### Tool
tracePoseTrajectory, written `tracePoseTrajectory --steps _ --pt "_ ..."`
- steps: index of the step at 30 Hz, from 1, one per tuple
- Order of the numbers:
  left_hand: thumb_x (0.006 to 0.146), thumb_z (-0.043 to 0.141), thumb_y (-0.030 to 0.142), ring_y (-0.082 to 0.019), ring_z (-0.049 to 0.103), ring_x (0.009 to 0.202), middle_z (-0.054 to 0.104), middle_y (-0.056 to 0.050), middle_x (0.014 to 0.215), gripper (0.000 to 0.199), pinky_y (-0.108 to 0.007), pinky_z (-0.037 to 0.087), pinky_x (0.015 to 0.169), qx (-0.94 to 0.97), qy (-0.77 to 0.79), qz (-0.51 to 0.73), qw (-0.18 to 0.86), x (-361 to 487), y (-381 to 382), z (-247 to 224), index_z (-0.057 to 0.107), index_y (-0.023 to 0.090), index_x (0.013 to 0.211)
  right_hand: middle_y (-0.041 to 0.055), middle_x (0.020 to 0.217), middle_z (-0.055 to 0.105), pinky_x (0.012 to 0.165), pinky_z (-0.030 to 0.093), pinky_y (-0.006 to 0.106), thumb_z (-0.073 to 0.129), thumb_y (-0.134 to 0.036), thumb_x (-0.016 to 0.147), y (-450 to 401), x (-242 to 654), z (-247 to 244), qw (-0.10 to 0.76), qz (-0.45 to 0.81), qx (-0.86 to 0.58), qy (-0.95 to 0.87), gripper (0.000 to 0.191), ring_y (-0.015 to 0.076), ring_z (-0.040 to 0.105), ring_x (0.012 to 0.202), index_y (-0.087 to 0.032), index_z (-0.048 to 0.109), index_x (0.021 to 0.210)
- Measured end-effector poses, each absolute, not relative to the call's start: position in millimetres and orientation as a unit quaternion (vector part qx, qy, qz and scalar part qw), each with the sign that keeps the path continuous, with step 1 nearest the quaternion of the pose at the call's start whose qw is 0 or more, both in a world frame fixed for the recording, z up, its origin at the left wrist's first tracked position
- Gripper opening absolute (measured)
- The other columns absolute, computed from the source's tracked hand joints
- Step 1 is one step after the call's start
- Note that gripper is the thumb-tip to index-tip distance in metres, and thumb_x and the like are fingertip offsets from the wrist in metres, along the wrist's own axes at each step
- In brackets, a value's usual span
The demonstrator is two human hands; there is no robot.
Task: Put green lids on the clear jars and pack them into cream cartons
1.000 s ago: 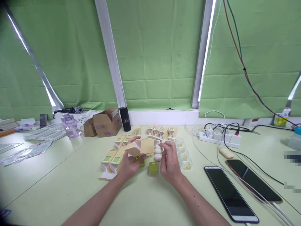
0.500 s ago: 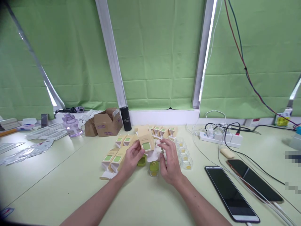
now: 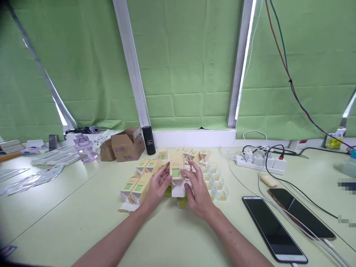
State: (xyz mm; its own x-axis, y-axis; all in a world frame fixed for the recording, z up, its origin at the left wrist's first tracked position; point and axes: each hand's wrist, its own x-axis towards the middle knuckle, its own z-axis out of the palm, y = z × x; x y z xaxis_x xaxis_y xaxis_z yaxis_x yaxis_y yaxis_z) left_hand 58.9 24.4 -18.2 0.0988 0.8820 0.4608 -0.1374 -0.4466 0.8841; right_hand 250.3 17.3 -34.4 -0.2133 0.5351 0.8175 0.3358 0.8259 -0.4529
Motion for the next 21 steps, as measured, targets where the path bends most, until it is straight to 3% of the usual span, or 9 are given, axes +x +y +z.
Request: tracePoseTrajectory --steps 9,16,21 --pt "0.094 0.072 0.057 -0.025 0.071 0.108 0.069 -0.013 0.115 0.066 -0.037 0.058 0.094 0.616 0.309 0.593 0.416 60 29 -22 0.050 0.019 0.144 0.0134 0.156 0.041 0.105 0.062 0.048 0.045 -0.030 0.109 20 249 -34 0.589 0.151 -0.278 -0.744 0.036 0.0309 0.048 0.147 -0.032 0.061 0.142" --pt "0.101 0.063 0.052 -0.027 0.066 0.121 0.061 -0.017 0.139 0.060 -0.044 0.054 0.102 0.649 0.306 0.587 0.374 58 23 -22 0.039 0.025 0.149 0.0142 0.151 0.043 0.103 0.063 0.046 0.049 -0.033 0.108 20 250 -33 0.608 0.206 -0.269 -0.718 0.034 0.0298 0.054 0.140 -0.030 0.064 0.138" --pt "0.101 0.065 0.041 -0.026 0.065 0.118 0.055 -0.014 0.147 0.054 -0.047 0.053 0.105 0.702 0.322 0.567 0.285 54 19 -20 0.044 0.029 0.149 0.0138 0.152 0.042 0.094 0.066 0.042 0.050 -0.035 0.108 22 252 -35 0.610 0.222 -0.277 -0.708 0.033 0.0269 0.065 0.125 -0.031 0.063 0.138"
